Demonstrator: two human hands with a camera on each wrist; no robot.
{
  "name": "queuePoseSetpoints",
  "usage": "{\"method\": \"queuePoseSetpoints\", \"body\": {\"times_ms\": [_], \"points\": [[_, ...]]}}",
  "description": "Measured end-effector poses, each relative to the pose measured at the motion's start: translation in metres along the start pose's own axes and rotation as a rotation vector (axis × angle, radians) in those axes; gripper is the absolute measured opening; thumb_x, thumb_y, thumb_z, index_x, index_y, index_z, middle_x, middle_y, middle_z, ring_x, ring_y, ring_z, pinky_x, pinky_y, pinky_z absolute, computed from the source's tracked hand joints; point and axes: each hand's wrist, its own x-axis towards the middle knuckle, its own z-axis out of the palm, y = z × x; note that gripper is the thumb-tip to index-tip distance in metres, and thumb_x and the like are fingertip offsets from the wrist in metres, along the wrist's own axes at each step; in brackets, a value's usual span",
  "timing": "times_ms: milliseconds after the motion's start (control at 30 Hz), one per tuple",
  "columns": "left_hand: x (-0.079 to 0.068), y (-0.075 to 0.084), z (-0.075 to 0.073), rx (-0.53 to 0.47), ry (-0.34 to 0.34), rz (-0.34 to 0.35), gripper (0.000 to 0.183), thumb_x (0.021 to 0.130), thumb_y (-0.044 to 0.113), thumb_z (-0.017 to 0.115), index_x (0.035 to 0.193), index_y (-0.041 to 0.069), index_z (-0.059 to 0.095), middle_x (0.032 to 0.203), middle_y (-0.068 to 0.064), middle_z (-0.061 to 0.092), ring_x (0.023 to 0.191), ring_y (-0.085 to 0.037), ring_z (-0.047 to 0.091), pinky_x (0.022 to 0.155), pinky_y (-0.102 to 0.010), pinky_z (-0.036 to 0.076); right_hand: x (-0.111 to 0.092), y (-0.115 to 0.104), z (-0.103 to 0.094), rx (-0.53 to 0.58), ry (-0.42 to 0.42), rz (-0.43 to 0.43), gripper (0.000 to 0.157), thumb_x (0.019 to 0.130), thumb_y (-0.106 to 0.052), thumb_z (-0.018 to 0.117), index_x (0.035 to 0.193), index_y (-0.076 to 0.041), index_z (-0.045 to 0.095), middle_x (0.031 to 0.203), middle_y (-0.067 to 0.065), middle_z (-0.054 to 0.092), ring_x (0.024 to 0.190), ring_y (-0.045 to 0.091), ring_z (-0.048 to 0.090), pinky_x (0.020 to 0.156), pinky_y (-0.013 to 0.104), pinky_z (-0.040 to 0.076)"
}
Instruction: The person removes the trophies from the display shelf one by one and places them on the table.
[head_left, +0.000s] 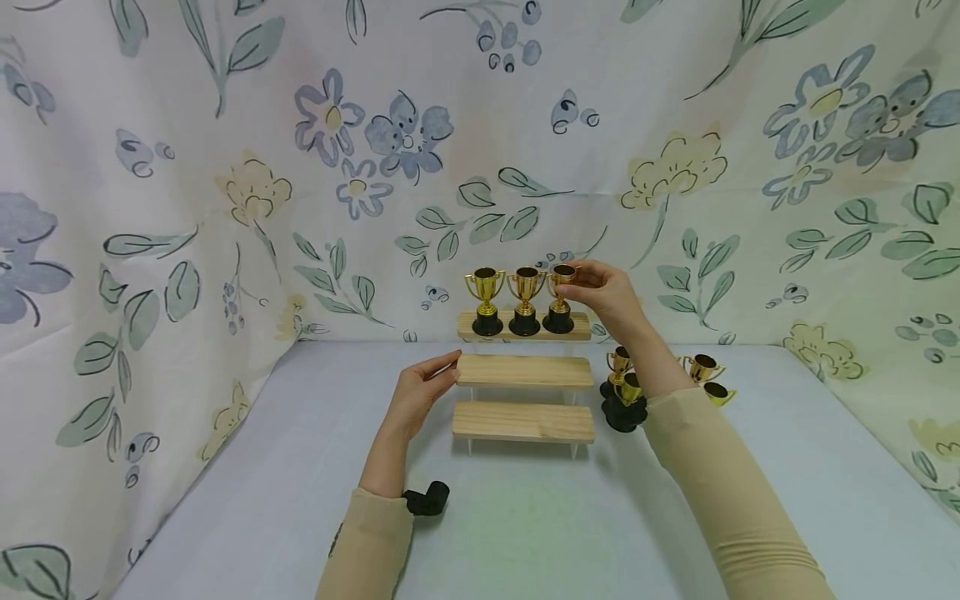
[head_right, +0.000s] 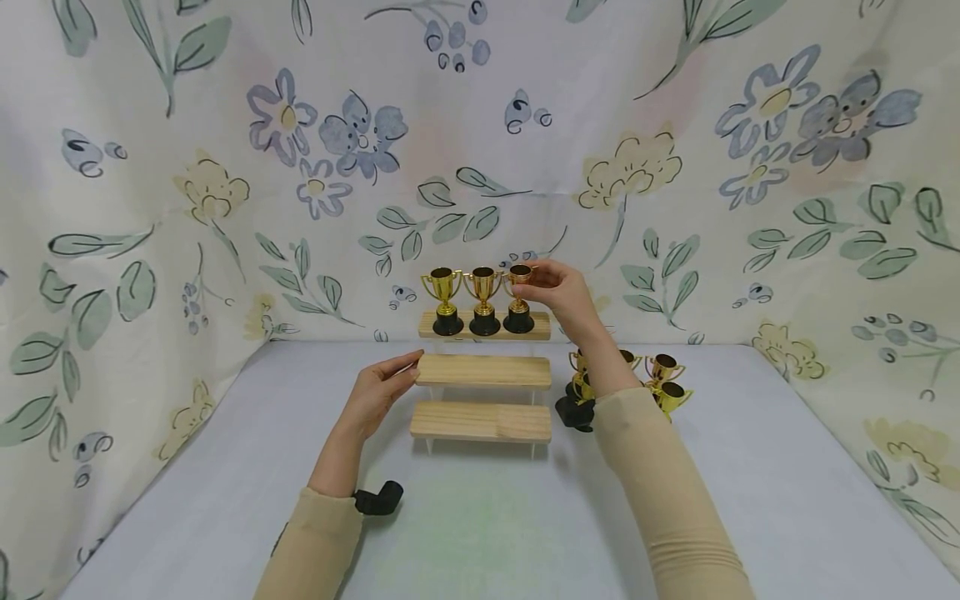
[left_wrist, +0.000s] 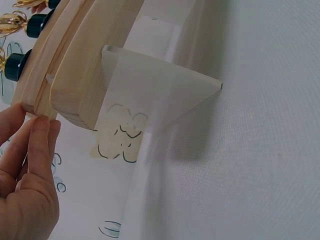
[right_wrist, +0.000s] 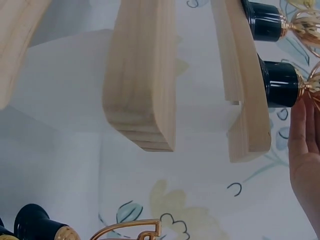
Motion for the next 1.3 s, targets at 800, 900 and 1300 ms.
{"method": "queuePoseSetpoints", "body": {"times_ms": [800,900,1300], "points": [[0.001,-0.002,-0.001,-0.002,-0.013,0.002,0.044,0.096,0.004,0.061,0.139,0.0,0.055,0.15,-0.015,0.05,0.124,-0.012,0.058,0.097,-0.014,0.053,-0.015,-0.002,-0.007,0.095,0.028,-0.044,0.026,0.089,-0.008,0.073,0.112,-0.018,0.065,0.091,-0.01,0.067,0.086,0.005,0.065,0.081,0.016,0.059],[0.001,-0.003,-0.001,0.001,-0.014,0.001,0.044,0.096,0.004,0.061,0.14,0.0,0.054,0.15,-0.015,0.049,0.126,-0.012,0.058,0.097,-0.014,0.053,-0.02,-0.003,-0.01,0.065,0.053,-0.037,0.027,0.089,-0.011,0.074,0.112,-0.02,0.064,0.092,-0.012,0.067,0.086,0.004,0.065,0.081,0.015,0.058],[0.003,-0.004,-0.002,0.009,-0.012,0.001,0.045,0.096,0.005,0.061,0.14,0.001,0.054,0.15,-0.015,0.05,0.123,-0.01,0.058,0.097,-0.013,0.053,-0.045,-0.012,-0.023,0.104,0.112,-0.068,0.031,0.088,-0.009,0.074,0.115,-0.021,0.066,0.09,-0.013,0.068,0.088,0.004,0.064,0.085,0.014,0.056]]}}
